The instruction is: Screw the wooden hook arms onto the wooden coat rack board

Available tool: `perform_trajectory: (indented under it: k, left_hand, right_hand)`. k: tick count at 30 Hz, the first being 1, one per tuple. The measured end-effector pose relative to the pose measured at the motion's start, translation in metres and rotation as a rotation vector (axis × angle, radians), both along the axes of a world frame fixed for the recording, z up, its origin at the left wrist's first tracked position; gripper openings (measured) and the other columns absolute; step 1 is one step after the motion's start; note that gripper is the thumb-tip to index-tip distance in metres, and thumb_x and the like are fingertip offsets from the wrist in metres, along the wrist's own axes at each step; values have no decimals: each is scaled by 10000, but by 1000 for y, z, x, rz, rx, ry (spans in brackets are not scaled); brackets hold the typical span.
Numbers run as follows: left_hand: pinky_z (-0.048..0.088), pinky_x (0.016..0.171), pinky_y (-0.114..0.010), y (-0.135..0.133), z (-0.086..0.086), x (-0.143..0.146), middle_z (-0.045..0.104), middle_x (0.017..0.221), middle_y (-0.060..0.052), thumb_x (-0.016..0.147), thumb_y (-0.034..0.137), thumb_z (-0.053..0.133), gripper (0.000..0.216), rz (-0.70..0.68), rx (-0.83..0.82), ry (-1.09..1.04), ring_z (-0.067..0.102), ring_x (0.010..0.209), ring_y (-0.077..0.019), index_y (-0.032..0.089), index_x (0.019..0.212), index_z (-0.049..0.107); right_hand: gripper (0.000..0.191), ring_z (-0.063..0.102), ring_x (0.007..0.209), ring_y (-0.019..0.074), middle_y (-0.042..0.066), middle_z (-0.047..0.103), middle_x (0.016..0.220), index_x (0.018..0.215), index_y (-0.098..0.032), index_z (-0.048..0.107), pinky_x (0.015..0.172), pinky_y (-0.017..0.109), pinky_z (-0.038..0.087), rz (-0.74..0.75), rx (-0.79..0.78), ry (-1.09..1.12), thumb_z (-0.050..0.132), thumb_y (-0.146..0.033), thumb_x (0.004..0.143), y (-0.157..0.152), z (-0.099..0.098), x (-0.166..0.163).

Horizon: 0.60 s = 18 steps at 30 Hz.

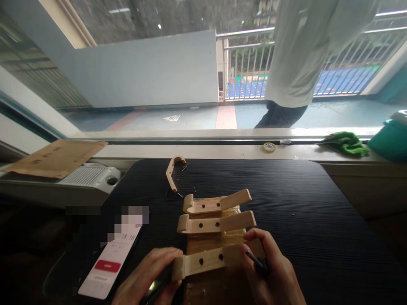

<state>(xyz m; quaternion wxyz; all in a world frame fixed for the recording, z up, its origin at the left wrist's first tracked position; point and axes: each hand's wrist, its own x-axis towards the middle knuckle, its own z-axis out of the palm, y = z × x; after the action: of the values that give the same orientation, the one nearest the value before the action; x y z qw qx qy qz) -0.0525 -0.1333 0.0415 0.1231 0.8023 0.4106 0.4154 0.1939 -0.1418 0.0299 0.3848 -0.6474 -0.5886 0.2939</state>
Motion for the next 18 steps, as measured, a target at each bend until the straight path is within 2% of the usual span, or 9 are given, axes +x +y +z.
perform_trajectory:
  k: [9,13,18]
  left_hand:
    - [561,780,-238,4,-4,-4,677,1017,-62,893,211,548,261,11,-48,-31,661,916,-174,204,1151,583]
    - [560,781,-239,4,-4,-6,678,1012,-61,883,209,561,276,-7,-72,-39,662,914,-176,211,1159,585]
    - [553,806,-250,4,-8,-7,667,1048,-70,884,200,560,299,-26,-82,-47,653,943,-182,205,1183,571]
  right_hand:
    - [177,611,493,106,-35,651,621,860,-228,542,445,127,470,-35,78,-58,522,-397,814,8,0,-2]
    - [211,572,441,103,-48,631,586,860,-232,549,409,140,444,-24,-7,-16,513,-432,805,6,3,-5]
    - [244,494,450,97,-66,566,559,850,-248,545,428,157,402,-154,-80,9,493,-481,800,0,5,-15]
